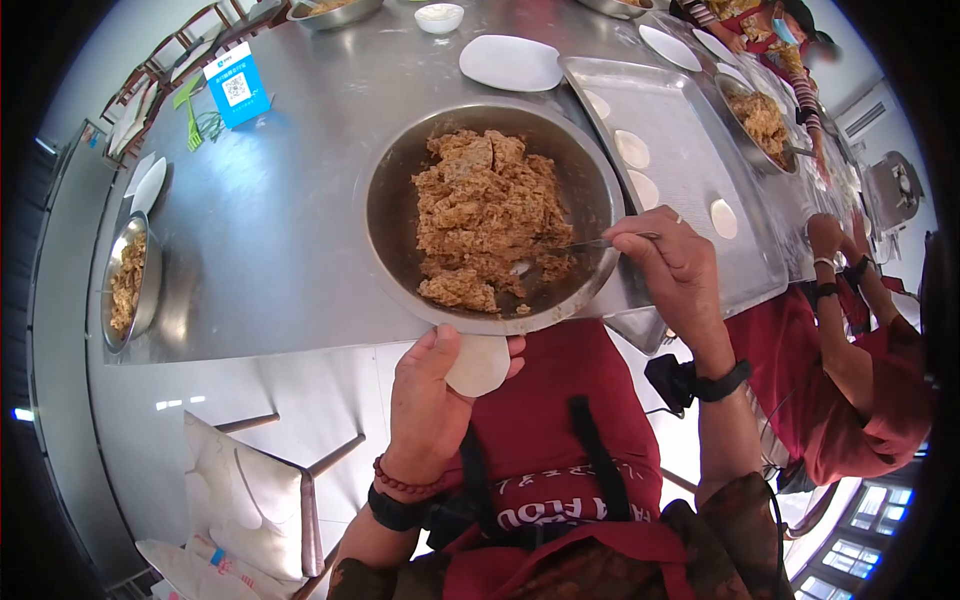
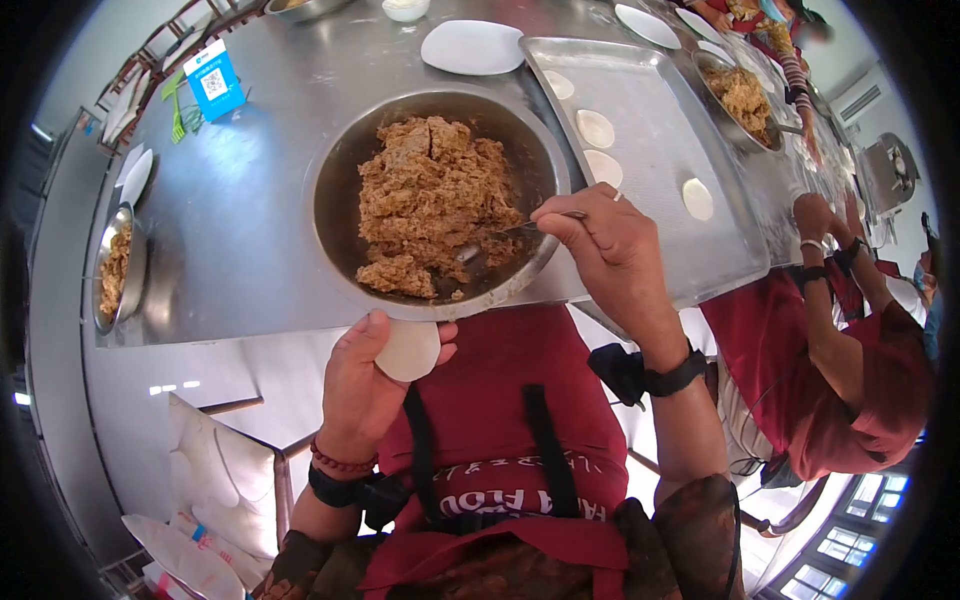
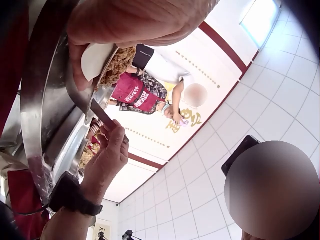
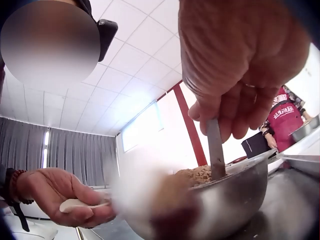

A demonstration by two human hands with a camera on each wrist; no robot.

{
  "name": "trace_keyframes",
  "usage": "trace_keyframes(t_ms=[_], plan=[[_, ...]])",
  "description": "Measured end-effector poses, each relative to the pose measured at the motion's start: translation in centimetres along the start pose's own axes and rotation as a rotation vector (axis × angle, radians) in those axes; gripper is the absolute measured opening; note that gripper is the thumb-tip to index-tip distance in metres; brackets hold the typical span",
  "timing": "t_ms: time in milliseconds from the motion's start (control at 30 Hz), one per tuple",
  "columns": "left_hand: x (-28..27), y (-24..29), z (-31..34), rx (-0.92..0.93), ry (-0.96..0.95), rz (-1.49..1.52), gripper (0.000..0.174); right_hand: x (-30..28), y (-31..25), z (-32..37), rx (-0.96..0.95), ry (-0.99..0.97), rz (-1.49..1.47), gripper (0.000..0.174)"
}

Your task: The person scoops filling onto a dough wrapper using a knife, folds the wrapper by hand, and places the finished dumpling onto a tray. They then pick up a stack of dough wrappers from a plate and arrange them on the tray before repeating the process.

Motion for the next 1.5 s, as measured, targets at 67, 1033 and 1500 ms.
trace_keyframes(t_ms=[67, 1033, 1500], plan=[[0.1, 0.0, 0.0, 0.000, 0.000, 0.005, 0.041, 0.2, 0.1, -0.2, -0.017, -0.020, 0.018, 0.008], [0.0, -0.3, -0.1, 0.012, 0.029, 0.032, 0.037, 1.2, -0.5, 1.7, 0.059, -0.072, 0.037, 0.012], [0.3, -0.4, 0.0, 0.014, 0.024, 0.028, 0.033, 3.3, 0.9, 0.1, 0.065, -0.104, -0.143, 0.012]])
Point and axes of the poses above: each hand's wrist, its own z-axis away from the middle knuckle, its own x-axis out of the palm, y = z × x, the point moved 2 cm from there along -z, towards the middle knuckle, and after that the axes turned 2 degrees about x, right-handed, at the moved point
